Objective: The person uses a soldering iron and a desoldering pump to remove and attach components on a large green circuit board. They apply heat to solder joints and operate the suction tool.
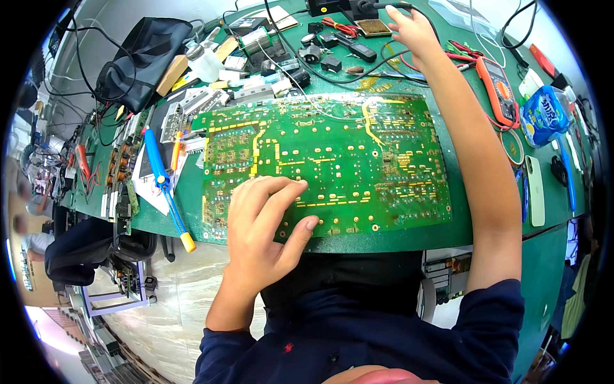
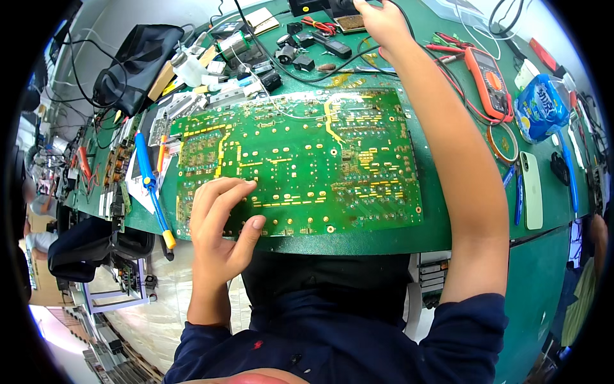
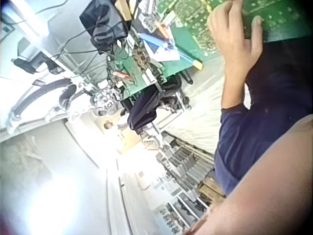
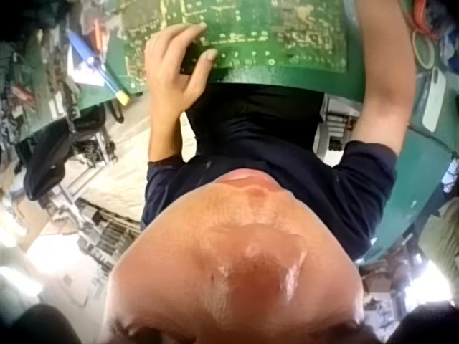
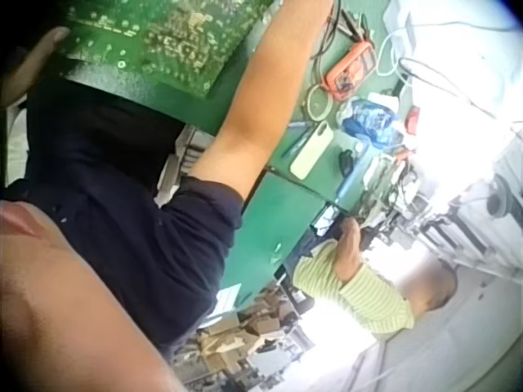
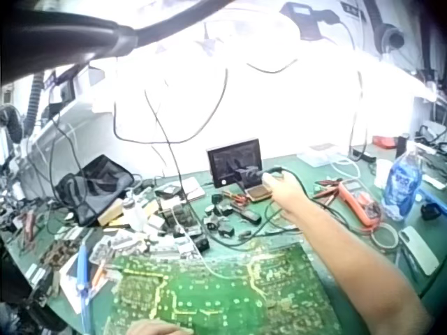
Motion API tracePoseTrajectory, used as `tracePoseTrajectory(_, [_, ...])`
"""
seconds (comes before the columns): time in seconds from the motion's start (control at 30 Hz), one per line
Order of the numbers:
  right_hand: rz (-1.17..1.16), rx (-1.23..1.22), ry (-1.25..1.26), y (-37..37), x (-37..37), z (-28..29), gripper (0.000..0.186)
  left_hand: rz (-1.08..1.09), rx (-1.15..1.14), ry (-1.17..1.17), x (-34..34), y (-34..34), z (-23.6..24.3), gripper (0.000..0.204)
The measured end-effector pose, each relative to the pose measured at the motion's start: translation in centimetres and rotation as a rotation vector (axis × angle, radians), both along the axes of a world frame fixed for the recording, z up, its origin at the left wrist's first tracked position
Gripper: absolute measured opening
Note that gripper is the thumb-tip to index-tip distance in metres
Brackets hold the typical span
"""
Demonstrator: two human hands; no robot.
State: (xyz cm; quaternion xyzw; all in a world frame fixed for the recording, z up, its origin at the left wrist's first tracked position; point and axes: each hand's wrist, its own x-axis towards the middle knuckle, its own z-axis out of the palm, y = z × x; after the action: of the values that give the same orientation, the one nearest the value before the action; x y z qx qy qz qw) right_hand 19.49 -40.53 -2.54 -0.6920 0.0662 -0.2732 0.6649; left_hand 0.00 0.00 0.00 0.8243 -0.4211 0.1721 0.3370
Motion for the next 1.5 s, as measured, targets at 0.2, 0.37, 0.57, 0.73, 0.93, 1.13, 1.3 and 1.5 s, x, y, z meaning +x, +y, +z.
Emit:
tracePoseTrajectory(0.2, [-0.063,-0.088,0.092,-1.2,-0.4,0.4,0.054,0.039,-0.018,-0.029,0.3,-0.8,-0.5,0.041])
tracePoseTrajectory(0.37, [-0.035,-0.001,0.016,0.0,0.0,0.2,0.038,0.061,0.018,-0.057,0.2,-0.7,-0.4,0.040])
tracePoseTrajectory(0.57, [-0.043,0.034,0.029,0.4,0.2,0.3,0.032,0.064,0.032,-0.033,0.2,-0.7,-0.3,0.040])
tracePoseTrajectory(0.73, [0.027,0.101,0.012,-0.2,0.2,0.2,0.030,0.053,0.052,-0.024,0.1,-0.7,-0.2,0.040])
tracePoseTrajectory(0.93, [0.042,0.192,-0.145,-0.7,0.7,-0.4,0.030,-0.087,0.029,0.171,0.6,-0.2,1.7,0.042])
tracePoseTrajectory(1.13, [-0.087,-0.005,-0.156,-1.2,0.4,-0.2,0.028,-0.211,0.298,0.025,2.1,-1.6,4.8,0.045])
tracePoseTrajectory(1.3, [-0.174,-0.066,-0.118,0.5,-0.3,0.5,0.027,-0.194,0.372,-0.123,5.7,-4.0,4.9,0.037])
tracePoseTrajectory(1.5, [-0.049,-0.021,-0.029,-1.9,1.6,-1.2,0.028,-0.180,0.430,-0.171,10.3,-6.8,3.1,0.024])
